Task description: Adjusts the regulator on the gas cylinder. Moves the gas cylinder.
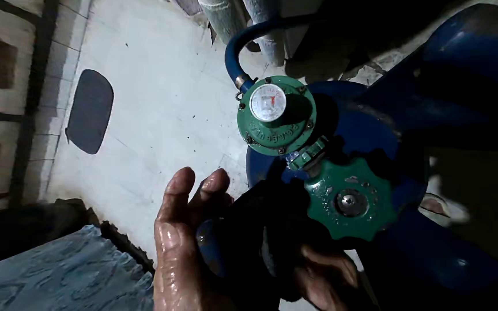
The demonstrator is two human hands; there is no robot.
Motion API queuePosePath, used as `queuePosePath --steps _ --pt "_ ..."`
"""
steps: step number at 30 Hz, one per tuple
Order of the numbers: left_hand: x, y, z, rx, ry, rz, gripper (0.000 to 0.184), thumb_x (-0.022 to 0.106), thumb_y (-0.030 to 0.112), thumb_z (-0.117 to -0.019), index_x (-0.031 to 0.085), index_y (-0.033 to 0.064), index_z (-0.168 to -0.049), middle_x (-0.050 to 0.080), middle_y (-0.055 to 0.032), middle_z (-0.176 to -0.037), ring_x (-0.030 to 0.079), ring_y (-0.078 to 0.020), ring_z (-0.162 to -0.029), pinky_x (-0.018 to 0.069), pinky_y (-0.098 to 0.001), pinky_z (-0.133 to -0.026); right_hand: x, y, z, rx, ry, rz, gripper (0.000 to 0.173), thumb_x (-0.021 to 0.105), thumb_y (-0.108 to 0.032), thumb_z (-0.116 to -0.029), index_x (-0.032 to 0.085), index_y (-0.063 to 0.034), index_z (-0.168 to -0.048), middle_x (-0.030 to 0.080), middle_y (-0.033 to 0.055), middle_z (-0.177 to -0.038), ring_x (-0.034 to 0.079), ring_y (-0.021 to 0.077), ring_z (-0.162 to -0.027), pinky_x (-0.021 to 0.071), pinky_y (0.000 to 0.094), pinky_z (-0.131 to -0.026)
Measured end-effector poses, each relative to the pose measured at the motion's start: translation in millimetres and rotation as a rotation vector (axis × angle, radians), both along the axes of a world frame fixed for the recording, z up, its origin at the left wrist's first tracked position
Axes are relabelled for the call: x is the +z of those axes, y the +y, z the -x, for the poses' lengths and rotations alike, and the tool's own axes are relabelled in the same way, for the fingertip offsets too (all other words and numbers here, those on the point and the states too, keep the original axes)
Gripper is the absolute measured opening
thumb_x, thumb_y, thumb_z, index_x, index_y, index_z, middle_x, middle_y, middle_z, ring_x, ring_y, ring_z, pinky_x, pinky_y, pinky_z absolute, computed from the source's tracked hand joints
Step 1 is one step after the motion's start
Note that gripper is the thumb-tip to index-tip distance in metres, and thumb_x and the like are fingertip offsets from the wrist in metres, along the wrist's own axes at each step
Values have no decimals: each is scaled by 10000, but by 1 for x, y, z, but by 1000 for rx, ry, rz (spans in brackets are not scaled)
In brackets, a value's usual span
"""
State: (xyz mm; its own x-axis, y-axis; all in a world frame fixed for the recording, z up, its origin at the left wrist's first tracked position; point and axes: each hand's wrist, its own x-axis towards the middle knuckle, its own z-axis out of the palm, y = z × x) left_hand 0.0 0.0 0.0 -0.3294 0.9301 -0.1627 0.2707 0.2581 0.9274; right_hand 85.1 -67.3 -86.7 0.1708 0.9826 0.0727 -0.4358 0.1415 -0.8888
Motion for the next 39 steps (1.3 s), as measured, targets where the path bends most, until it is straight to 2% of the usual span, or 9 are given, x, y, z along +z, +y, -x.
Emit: queuePosePath --steps 2,10,16,18,24,28,32,36,39 --pt "-1 0 1 4 18 -16 487 169 225 -1099 257 3 -1523 616 25 -1372 608 -69 -1227 499 -269 -1058 10 14 -6 44 -7 160 189 592 -65 -964 707 45 -862 700 16 -780 623 -65 -779 506 116 -740" --pt "1 3 -4 46 -9 43 508 140 192 -1073 236 18 -1541 588 2 -1381 601 -35 -1192 498 -226 -1010 22 30 19 7 -579 489 231 575 -143 -970 748 7 -1001 728 92 -834 696 113 -773 574 260 -715" --pt "7 0 -12 89 -13 110 512 98 225 -1082 259 76 -1545 573 13 -1412 583 -21 -1209 488 -223 -1003 24 18 9 -7 15 129 242 517 -70 -1028 715 70 -1033 747 46 -1049 637 -42 -1048 513 158 -946" --pt "7 -1 -13 87 -1 96 523 94 224 -1084 268 52 -1547 568 -11 -1415 574 -33 -1226 476 -223 -1020 27 13 2 32 268 242 194 572 -109 -979 755 -66 -935 738 -86 -912 631 -102 -892 524 128 -822" --pt "5 -2 -16 98 -8 76 535 74 211 -1079 344 40 -1508 616 -8 -1361 588 -68 -1235 495 -252 -1018 6 7 -4 46 834 176 202 630 -245 -946 786 -131 -1001 756 -42 -973 688 30 -962 542 212 -891" --pt "5 -3 -18 98 -26 55 542 59 195 -1076 366 53 -1499 628 12 -1347 592 -48 -1226 489 -235 -1019 1 6 -8 146 273 3 218 584 -243 -1033 710 -124 -1165 714 -108 -1155 605 -77 -1114 478 142 -991" --pt "5 0 -23 129 -158 81 570 24 298 -1102 422 164 -1488 707 90 -1225 673 -24 -1087 563 -228 -893 2 35 -7 94 -96 113 149 675 -202 -967 746 -74 -994 727 -57 -956 655 -48 -907 564 156 -808" --pt "2 1 -21 75 -102 38 612 68 352 -1101 501 76 -1435 617 3 -1366 579 -73 -1256 484 -272 -1038 15 52 13 -97 -478 395 95 705 -170 -901 714 -78 -881 654 -48 -714 603 -48 -645 507 119 -588" --pt "1 1 -23 117 -112 10 478 290 338 -1101 514 74 -1430 583 12 -1379 561 -43 -1242 478 -247 -1029 26 57 6 93 -849 514 242 597 -239 -1001 736 -48 -950 663 62 -716 634 134 -639 523 305 -587"
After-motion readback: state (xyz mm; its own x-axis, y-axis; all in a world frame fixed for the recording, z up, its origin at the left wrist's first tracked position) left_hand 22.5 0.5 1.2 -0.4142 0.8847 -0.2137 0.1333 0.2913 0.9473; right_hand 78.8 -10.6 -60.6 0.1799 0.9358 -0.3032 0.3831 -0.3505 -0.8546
